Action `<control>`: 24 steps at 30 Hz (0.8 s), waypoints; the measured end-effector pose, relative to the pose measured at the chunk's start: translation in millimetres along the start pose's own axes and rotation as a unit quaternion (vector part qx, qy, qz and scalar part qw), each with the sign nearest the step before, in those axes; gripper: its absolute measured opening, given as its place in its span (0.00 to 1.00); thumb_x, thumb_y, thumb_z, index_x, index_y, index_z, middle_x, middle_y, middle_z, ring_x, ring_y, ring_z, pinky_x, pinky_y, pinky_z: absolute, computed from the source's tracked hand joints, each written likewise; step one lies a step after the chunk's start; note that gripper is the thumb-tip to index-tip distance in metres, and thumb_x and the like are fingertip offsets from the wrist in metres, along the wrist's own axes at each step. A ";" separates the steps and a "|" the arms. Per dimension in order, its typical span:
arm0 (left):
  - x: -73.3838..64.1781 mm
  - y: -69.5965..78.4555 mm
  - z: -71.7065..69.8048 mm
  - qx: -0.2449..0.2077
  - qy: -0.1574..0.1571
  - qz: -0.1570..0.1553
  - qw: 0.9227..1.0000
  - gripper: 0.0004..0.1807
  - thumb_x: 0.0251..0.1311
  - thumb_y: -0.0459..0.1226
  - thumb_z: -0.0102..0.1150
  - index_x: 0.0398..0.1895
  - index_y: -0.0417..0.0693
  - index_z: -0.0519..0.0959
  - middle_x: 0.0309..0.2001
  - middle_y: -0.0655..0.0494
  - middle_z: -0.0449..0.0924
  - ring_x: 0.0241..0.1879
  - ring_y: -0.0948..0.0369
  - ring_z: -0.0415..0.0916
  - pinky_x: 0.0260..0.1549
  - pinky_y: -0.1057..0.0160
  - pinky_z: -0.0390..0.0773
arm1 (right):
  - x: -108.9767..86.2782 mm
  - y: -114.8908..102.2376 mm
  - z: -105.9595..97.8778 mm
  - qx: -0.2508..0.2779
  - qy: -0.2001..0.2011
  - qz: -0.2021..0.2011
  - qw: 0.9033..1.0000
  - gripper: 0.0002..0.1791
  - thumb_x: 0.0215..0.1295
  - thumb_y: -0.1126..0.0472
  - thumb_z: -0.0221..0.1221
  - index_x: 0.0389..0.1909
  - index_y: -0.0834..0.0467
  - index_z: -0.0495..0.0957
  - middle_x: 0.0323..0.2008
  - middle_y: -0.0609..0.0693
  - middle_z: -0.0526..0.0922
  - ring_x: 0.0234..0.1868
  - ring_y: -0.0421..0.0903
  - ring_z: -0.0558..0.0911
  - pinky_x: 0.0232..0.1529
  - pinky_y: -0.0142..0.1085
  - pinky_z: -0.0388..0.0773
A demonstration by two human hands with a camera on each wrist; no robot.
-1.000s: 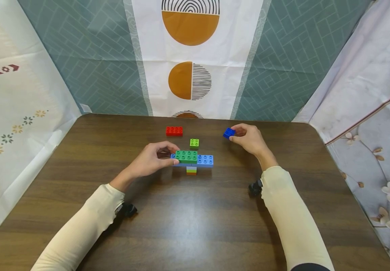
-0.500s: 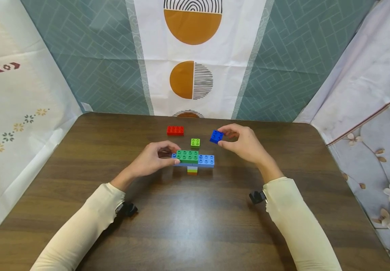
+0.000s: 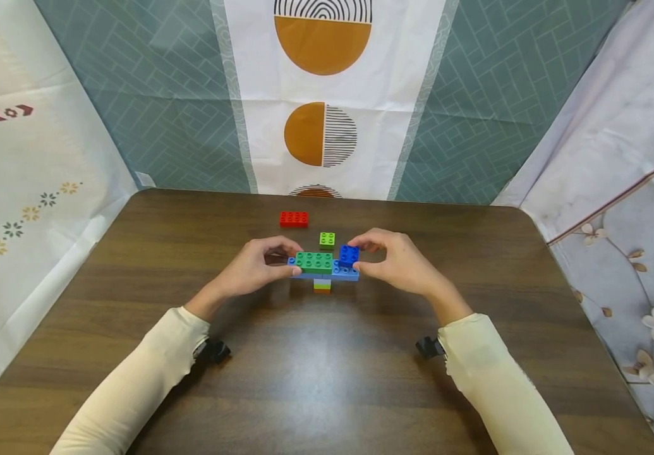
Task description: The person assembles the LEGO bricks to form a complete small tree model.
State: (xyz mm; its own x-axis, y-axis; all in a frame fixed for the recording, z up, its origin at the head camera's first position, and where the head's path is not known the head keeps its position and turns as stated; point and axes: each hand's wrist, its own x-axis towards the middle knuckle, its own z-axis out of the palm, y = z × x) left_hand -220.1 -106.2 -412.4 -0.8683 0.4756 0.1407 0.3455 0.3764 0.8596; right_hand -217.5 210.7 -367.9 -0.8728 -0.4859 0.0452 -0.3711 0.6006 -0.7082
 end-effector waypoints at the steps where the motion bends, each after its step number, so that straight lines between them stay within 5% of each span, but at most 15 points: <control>1: -0.1 0.1 0.0 0.000 0.000 0.000 1.000 0.18 0.61 0.38 0.74 0.53 0.48 0.83 0.46 0.52 0.84 0.44 0.56 0.82 0.51 0.59 0.85 | 0.0 -0.2 2.0 0.000 -0.002 -0.002 1.000 0.22 0.65 0.58 0.70 0.59 0.53 0.82 0.55 0.51 0.84 0.57 0.57 0.79 0.61 0.57 0.76; 24: 0.8 1.4 1.5 -0.001 0.013 -0.002 1.000 0.17 0.59 0.39 0.75 0.51 0.49 0.84 0.45 0.52 0.85 0.44 0.56 0.83 0.50 0.58 0.85 | 3.3 4.2 20.5 0.018 0.005 -0.011 1.000 0.20 0.65 0.60 0.70 0.58 0.54 0.83 0.54 0.51 0.84 0.55 0.57 0.79 0.61 0.60 0.76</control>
State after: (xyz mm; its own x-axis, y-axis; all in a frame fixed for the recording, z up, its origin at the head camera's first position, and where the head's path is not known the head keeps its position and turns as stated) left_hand -219.8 -104.0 -411.8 -0.8790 0.4526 0.1501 0.3409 0.3762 0.8615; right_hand -215.4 198.6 -385.1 -0.8678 -0.4924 0.0667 -0.3778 0.5667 -0.7322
